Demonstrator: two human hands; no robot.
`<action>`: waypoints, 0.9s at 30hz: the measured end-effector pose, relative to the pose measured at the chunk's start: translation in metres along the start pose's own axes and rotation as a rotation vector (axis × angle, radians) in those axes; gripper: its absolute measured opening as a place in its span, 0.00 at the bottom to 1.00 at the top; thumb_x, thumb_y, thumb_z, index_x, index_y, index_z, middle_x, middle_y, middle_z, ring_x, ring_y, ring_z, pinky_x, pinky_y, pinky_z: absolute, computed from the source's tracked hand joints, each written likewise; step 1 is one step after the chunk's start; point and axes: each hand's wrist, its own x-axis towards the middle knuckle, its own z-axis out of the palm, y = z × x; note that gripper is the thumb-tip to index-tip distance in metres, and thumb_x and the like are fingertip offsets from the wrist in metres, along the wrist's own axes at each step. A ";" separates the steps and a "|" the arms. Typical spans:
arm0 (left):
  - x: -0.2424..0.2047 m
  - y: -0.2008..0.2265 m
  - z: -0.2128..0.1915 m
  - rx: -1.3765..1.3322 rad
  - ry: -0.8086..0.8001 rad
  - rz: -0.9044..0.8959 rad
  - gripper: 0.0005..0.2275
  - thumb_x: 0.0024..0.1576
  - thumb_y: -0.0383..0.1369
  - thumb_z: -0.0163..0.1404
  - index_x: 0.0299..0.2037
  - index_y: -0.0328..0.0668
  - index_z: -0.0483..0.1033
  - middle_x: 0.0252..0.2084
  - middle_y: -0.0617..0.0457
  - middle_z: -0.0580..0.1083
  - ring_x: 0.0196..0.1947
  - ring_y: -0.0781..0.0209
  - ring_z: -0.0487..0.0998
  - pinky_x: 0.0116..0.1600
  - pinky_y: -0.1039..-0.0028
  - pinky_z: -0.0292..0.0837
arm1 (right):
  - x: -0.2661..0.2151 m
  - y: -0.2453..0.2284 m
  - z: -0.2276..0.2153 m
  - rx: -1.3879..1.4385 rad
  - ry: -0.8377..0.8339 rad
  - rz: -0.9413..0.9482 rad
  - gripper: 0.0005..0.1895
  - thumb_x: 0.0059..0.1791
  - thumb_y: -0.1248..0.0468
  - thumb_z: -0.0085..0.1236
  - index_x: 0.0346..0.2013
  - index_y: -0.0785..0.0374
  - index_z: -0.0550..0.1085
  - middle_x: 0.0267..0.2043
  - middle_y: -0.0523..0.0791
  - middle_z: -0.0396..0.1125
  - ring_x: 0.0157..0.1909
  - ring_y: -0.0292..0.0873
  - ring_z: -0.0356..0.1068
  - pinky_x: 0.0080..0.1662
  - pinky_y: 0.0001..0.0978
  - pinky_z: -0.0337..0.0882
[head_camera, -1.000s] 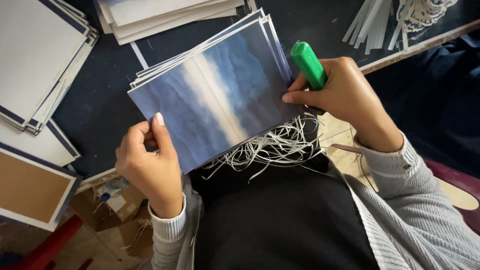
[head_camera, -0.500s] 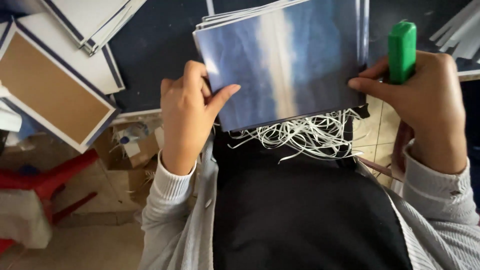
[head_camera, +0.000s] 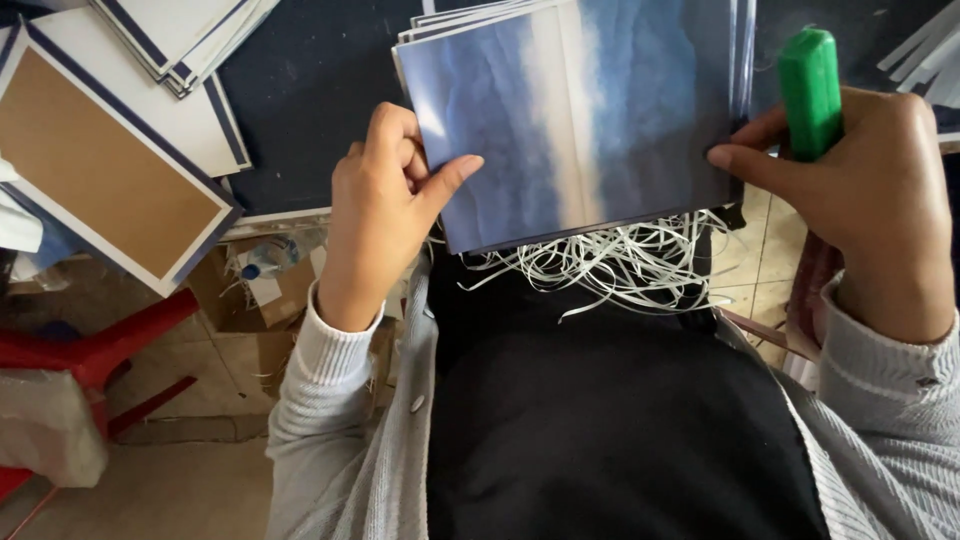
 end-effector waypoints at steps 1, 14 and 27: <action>-0.001 -0.002 0.000 0.003 0.005 0.027 0.22 0.66 0.40 0.67 0.45 0.40 0.61 0.24 0.58 0.66 0.21 0.59 0.68 0.36 0.64 0.67 | 0.000 -0.001 0.000 -0.004 -0.006 -0.038 0.12 0.56 0.60 0.85 0.44 0.60 0.85 0.40 0.42 0.76 0.41 0.35 0.71 0.47 0.31 0.70; -0.007 0.002 -0.017 0.821 0.123 0.158 0.35 0.57 0.74 0.68 0.30 0.52 0.67 0.23 0.61 0.66 0.32 0.58 0.70 0.48 0.64 0.60 | 0.004 0.011 -0.012 -0.234 0.175 -0.509 0.39 0.67 0.45 0.42 0.83 0.72 0.67 0.49 0.55 0.57 0.37 0.53 0.58 0.37 0.50 0.64; 0.000 0.015 -0.005 0.257 0.177 0.113 0.24 0.61 0.49 0.67 0.50 0.35 0.73 0.38 0.49 0.73 0.42 0.49 0.73 0.54 0.56 0.72 | 0.101 0.015 0.011 -0.242 0.374 -0.844 0.21 0.65 0.75 0.75 0.73 0.60 0.81 0.51 0.54 0.63 0.50 0.57 0.64 0.50 0.54 0.65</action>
